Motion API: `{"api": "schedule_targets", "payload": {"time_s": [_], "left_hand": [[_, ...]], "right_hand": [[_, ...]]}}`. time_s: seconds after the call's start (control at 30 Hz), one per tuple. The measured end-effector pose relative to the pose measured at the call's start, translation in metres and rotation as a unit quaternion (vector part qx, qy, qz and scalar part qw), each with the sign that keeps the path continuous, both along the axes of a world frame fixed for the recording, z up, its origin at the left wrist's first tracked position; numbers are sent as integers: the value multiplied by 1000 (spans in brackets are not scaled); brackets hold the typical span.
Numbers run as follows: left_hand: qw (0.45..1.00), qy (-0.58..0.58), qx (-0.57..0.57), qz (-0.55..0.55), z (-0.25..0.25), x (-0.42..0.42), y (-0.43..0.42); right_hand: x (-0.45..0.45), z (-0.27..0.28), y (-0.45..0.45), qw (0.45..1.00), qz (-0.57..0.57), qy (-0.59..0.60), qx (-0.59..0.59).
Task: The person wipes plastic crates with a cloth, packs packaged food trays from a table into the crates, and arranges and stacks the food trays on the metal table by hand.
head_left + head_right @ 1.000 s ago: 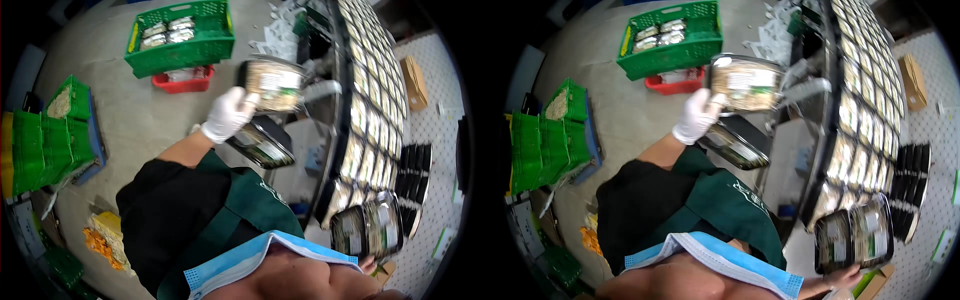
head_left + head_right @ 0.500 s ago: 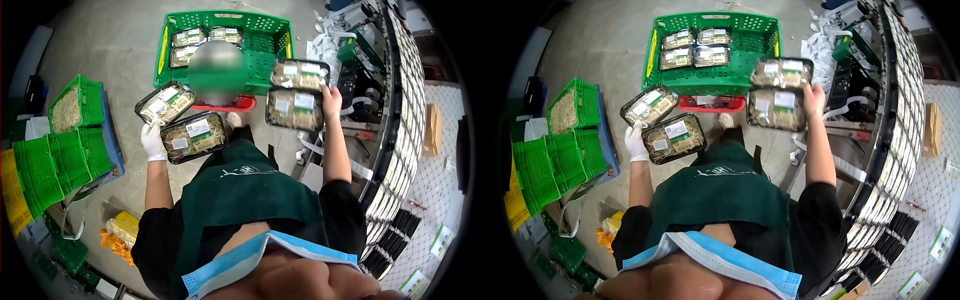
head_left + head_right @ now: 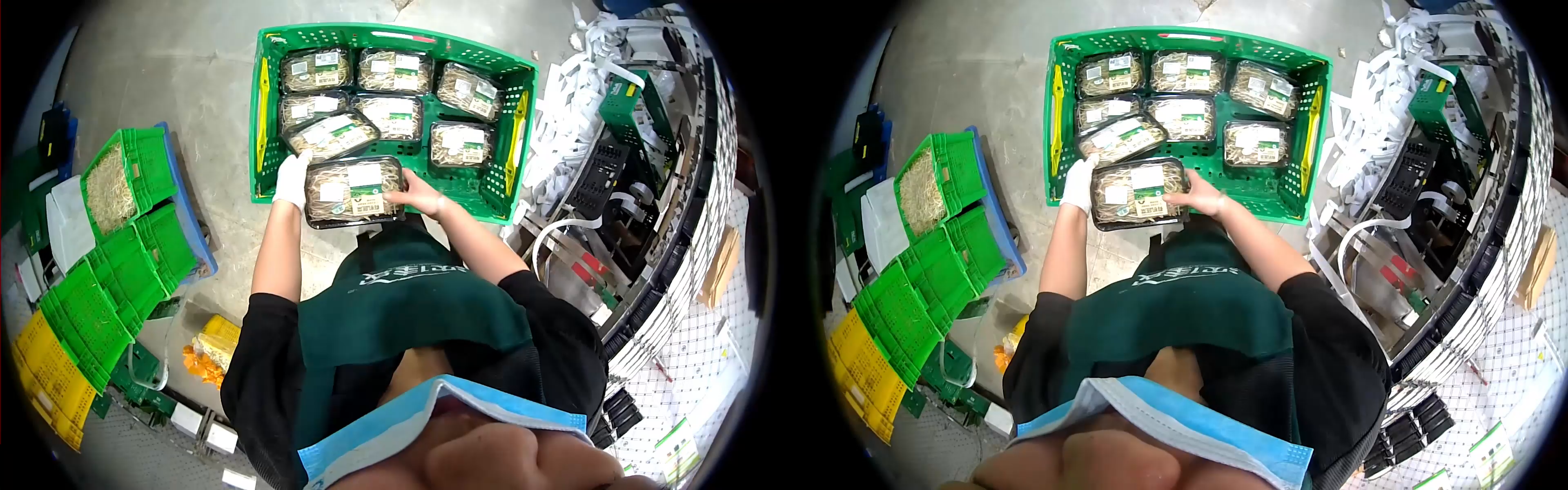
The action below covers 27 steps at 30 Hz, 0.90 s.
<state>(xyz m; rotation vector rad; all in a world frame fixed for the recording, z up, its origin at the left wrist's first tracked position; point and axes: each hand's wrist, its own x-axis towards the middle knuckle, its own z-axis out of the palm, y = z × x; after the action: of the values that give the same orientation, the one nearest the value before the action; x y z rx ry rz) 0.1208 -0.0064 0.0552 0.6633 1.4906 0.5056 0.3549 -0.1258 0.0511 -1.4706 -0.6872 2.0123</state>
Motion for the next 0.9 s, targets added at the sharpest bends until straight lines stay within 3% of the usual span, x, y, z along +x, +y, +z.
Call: {"api": "schedule_targets", "payload": {"time_s": [0.03, 0.07, 0.17, 0.2, 0.23, 0.3, 0.33, 0.4, 0.43, 0.47, 0.5, 0.53, 0.57, 0.6, 0.67, 0.7, 0.73, 0.77, 0.83, 0.87, 0.9], "left_hand": [[998, -44, -33, 17, -5, 2, 3], [994, -86, -63, 13, -25, -8, 3], [988, -129, -90, -7, -21, -7, 7], [971, -98, -140, -168, -28, -33, 21], [965, -78, -159, -192, -11, -31, 26], [963, -78, -191, -173, -23, -58, 29], [952, -74, -206, -214, -35, -77, 31], [886, 185, -215, -367, -24, -68, 48], [825, 312, -225, -413, -23, -53, 55], [791, 385, -210, -427, -56, -61, 57], [751, 454, -191, -440, -85, -68, 56], [645, 513, -111, -555, -73, -50, 59], [595, 526, -70, -604, -51, -31, 57], [630, 549, -74, -545, -60, -29, 52], [674, 554, -100, -479, -112, -45, 29], [672, 540, -102, -497, -135, -55, 20], [670, 525, -104, -515, -131, -49, 15], [624, 533, -96, -563, -130, -41, 8], [567, 458, 30, -684, -111, -14, 3], [587, 423, 41, -689, -97, 21, 1], [604, 387, 53, -694, -87, 52, -6]], "right_hand": [[-5, 1, 10, 999, -16, -6, -38], [-9, -21, 5, 993, -75, 72, -49], [2, -17, 7, 993, -46, 95, -59], [13, -10, 10, 997, -36, 54, -49], [27, -12, 7, 993, -80, 42, -71], [61, -13, -1, 983, -147, 26, -110], [80, -21, -6, 981, -161, 37, -104], [90, -40, -6, 983, -157, 16, -95], [92, -51, -1, 986, -139, -16, -88], [90, -114, -13, 983, -75, -136, -95], [71, -149, -19, 973, -103, -168, -123], [53, -155, -17, 945, -17, -278, -173], [43, -157, -15, 895, 67, -382, -222], [50, -154, -16, 893, 59, -384, -226], [66, -144, -28, 881, -184, -234, -369], [87, -169, -43, 848, -234, -276, -387], [95, -170, -40, 860, -352, -299, -215], [100, -171, -39, 833, -454, -313, -36], [102, -156, -9, 856, -447, -181, -186], [97, -162, 1, 867, -469, -91, -140], [93, -161, 10, 875, -456, -106, -126]]}}
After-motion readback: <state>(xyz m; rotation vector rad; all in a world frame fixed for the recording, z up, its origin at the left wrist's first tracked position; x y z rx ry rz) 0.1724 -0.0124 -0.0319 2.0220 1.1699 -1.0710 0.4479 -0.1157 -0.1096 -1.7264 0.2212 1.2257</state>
